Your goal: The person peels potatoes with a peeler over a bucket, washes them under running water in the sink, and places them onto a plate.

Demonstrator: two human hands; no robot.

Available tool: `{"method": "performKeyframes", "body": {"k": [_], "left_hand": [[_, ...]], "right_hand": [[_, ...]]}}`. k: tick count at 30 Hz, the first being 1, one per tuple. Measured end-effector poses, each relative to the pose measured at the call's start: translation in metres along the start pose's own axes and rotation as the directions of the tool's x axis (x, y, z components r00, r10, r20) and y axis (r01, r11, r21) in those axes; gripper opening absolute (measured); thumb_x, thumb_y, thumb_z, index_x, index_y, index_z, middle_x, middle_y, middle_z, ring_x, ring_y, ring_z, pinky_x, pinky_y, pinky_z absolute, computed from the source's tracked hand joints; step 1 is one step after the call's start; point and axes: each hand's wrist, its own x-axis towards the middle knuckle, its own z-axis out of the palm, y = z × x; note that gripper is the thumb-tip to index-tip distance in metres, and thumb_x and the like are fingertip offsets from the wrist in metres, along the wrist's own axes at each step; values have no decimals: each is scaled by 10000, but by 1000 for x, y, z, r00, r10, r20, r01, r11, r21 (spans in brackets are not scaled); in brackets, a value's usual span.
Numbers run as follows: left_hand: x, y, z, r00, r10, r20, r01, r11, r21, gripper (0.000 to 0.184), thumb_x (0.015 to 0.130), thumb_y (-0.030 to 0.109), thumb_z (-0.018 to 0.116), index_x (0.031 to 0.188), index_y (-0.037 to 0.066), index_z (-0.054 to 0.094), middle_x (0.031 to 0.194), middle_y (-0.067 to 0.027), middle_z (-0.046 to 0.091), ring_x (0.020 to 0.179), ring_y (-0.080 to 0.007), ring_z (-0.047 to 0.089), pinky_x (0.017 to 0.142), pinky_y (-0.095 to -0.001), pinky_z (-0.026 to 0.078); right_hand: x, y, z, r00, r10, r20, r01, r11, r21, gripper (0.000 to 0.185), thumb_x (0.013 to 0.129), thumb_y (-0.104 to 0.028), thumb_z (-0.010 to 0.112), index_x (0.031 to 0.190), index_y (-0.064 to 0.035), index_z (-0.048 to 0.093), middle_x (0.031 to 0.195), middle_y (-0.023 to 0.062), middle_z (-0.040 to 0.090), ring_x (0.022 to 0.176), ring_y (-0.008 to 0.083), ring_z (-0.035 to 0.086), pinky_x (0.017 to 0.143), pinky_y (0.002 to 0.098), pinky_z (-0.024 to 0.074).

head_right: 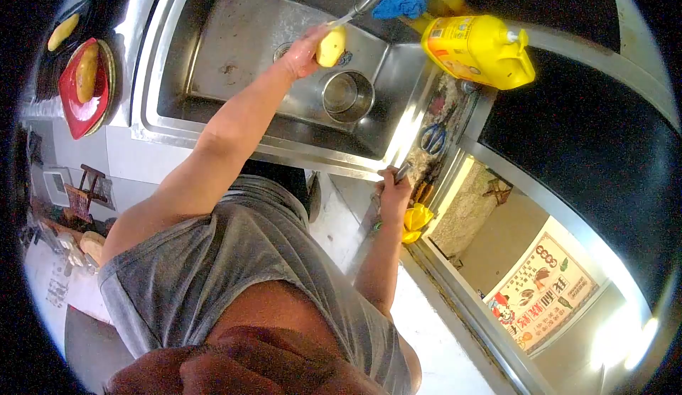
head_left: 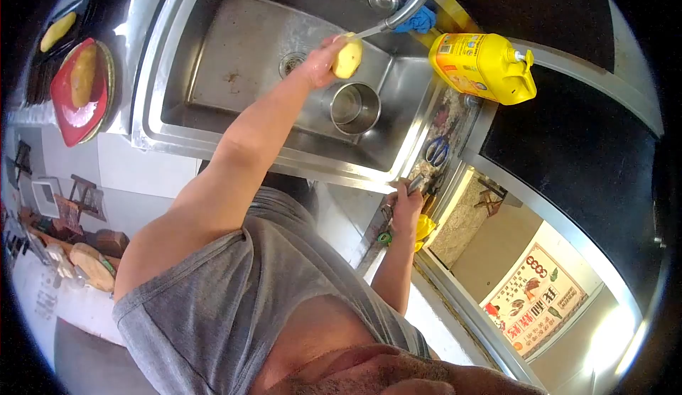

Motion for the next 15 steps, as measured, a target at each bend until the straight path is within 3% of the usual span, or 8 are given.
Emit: {"method": "performKeyframes", "body": {"k": [1, 4, 7, 10, 13, 15], "left_hand": [[-4, -2, 0, 999, 12, -39, -13, 999, -49, 490, 888, 265, 621, 1298, 111, 402, 1099, -83, 581, 934, -239, 610, 739, -397, 532], [-11, -1, 2, 995, 88, 44, -92, 992, 81, 570, 818, 120, 687, 1302, 106, 388, 1133, -97, 559, 978, -252, 594, 766, -412, 531], [-7, -10, 9, 972, 212, -105, -201, 973, 109, 646, 756, 21, 710, 1300, 111, 375, 1064, -99, 569, 916, -241, 605, 748, -390, 533], [2, -8, 4, 979, 203, -5, -198, 961, 194, 656, 753, 2, 703, 1304, 106, 363, 1036, -108, 573, 890, -253, 608, 721, -387, 538], [8, -2, 8, 983, 173, -55, -156, 961, 230, 441, 880, 181, 605, 1274, 125, 414, 1069, -112, 572, 883, -267, 616, 680, -377, 542], [20, 4, 2, 991, 100, -90, -87, 986, 139, 375, 925, 253, 508, 1266, 123, 422, 1075, -126, 579, 895, -293, 617, 689, -394, 542]], "right_hand": [[0, -1, 1, 1000, 3, 5, -3, 1000, 21, 121, 883, -108, 584, 918, 8, 595, 786, 71, 647, 546, 96, 526, 468, 238, 407], [-4, -7, 5, 1000, -10, -5, 10, 998, 54, 111, 872, -98, 591, 905, 7, 595, 774, 65, 641, 543, 96, 521, 459, 235, 391], [-1, -3, 1, 999, -50, 9, 49, 998, 45, 110, 864, -91, 595, 903, 12, 595, 774, 62, 640, 540, 92, 514, 458, 230, 379], [-2, -3, 2, 998, -57, -30, 58, 998, 39, 109, 858, -89, 599, 903, 10, 597, 766, 59, 638, 529, 90, 501, 457, 227, 373], [-4, -6, 1, 999, -33, -21, 33, 999, 7, 115, 859, -105, 604, 898, 2, 598, 757, 58, 636, 522, 91, 496, 458, 232, 375], [-1, -5, -1, 999, -28, -19, 28, 1000, 7, 115, 866, -108, 600, 908, -1, 595, 761, 59, 636, 519, 90, 494, 451, 233, 377]]}}
